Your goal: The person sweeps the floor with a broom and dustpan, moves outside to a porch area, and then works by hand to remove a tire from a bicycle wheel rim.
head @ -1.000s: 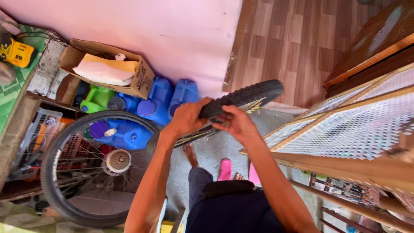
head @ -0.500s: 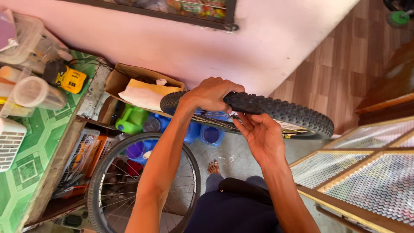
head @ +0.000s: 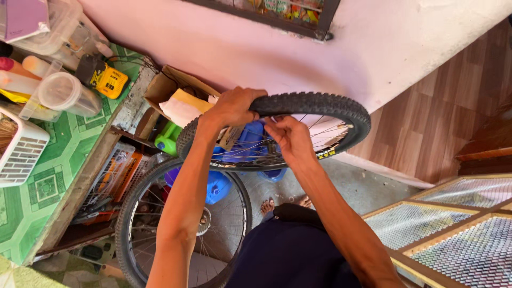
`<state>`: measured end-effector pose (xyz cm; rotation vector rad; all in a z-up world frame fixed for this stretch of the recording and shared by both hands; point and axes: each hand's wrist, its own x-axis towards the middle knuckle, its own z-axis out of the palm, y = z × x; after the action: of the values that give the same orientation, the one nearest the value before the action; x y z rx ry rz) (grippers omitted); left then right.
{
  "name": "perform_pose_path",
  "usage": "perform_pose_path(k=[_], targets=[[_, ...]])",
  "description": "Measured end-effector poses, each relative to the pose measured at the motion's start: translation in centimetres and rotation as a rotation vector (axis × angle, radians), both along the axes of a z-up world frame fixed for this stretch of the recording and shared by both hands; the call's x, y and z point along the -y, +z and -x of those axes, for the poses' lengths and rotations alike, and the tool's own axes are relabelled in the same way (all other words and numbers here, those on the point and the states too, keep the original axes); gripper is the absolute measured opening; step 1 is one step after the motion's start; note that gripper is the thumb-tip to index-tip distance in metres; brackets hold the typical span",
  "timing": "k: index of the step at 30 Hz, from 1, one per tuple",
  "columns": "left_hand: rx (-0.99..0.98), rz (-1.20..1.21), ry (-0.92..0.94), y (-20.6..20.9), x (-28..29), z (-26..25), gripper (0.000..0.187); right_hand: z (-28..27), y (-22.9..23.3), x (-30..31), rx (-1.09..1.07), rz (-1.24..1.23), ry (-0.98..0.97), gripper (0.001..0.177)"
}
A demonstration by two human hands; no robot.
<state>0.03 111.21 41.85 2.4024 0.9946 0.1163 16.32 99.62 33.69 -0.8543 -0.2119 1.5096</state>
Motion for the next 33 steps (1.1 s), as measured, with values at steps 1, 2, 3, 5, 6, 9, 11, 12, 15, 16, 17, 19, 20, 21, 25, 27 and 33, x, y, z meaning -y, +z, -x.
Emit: perform_pose_path(k=[1, 2, 3, 5, 6, 9, 11, 12, 15, 16, 17, 19, 20, 21, 25, 27, 33], targets=[[0.005, -0.031, 0.013, -0.2, 0.2, 0.4, 0.044, 0.1, -0.3, -0.4, -0.008, 0.003, 0.017, 0.025], [0.011, -0.057, 0.03, -0.5, 0.4, 0.8, 0.044, 0.1, -0.6, -0.7, -0.006, 0.0, 0.022, 0.025], [0.014, -0.06, 0.036, -0.7, 0.2, 1.0, 0.044, 0.2, -0.7, -0.9, -0.01, -0.026, 0.033, 0.02], [0.056, -0.126, 0.112, -1.3, -0.2, 1.7, 0.052, 0.5, -0.8, -1.5, -0.011, -0.055, 0.061, 0.014], [0.059, -0.137, 0.122, -1.7, -0.7, 1.8, 0.052, 0.7, -0.9, -2.0, 0.01, -0.016, 0.048, 0.018], [0.053, -0.163, 0.116, -4.2, -1.9, 0.9, 0.055, 1.1, -2.0, -3.3, 0.026, 0.061, 0.015, 0.017], [-0.044, -0.099, 0.158, -6.1, -2.2, -0.3, 0.068, 0.8, -2.8, -4.2, 0.021, 0.101, -0.017, 0.012], [-0.042, -0.103, 0.156, -6.8, -2.6, -0.9, 0.068, 0.5, -3.3, -4.4, 0.039, 0.089, -0.016, 0.015], [-0.06, -0.243, 0.192, -7.5, -2.9, -2.6, 0.064, -0.8, -5.1, -6.1, -0.024, 0.065, -0.031, 0.013], [-0.082, -0.297, 0.224, -7.0, -3.1, -3.3, 0.071, -1.2, -5.7, -7.0, -0.105, 0.044, -0.042, 0.007], [-0.104, -0.35, 0.256, -6.6, -3.1, -4.1, 0.079, -1.4, -6.5, -7.4, -0.107, 0.043, -0.037, 0.007], [-0.145, -0.35, 0.269, -5.5, -3.3, -5.7, 0.084, -2.0, -8.0, -8.8, -0.202, 0.067, -0.069, 0.011], [-0.185, -0.334, 0.279, -5.4, -3.0, -6.3, 0.088, -2.5, -9.0, -9.4, -0.204, 0.073, -0.058, 0.011], [-0.19, -0.329, 0.289, -5.3, -2.7, -6.9, 0.088, -2.9, -10.0, -10.2, -0.284, 0.126, -0.021, 0.013], [-0.138, -0.562, 0.281, -4.1, -0.1, -8.3, 0.099, -4.5, -12.9, -10.0, -0.361, 0.108, 0.178, 0.013], [-0.183, -0.598, 0.334, -3.7, 2.3, -8.4, 0.101, -6.0, -12.9, -8.9, -0.345, 0.183, 0.244, 0.018], [0.237, -0.544, 0.738, -5.3, 10.7, -3.7, 0.066, -3.3, -12.8, -6.5, -0.343, 0.323, 0.598, 0.027]])
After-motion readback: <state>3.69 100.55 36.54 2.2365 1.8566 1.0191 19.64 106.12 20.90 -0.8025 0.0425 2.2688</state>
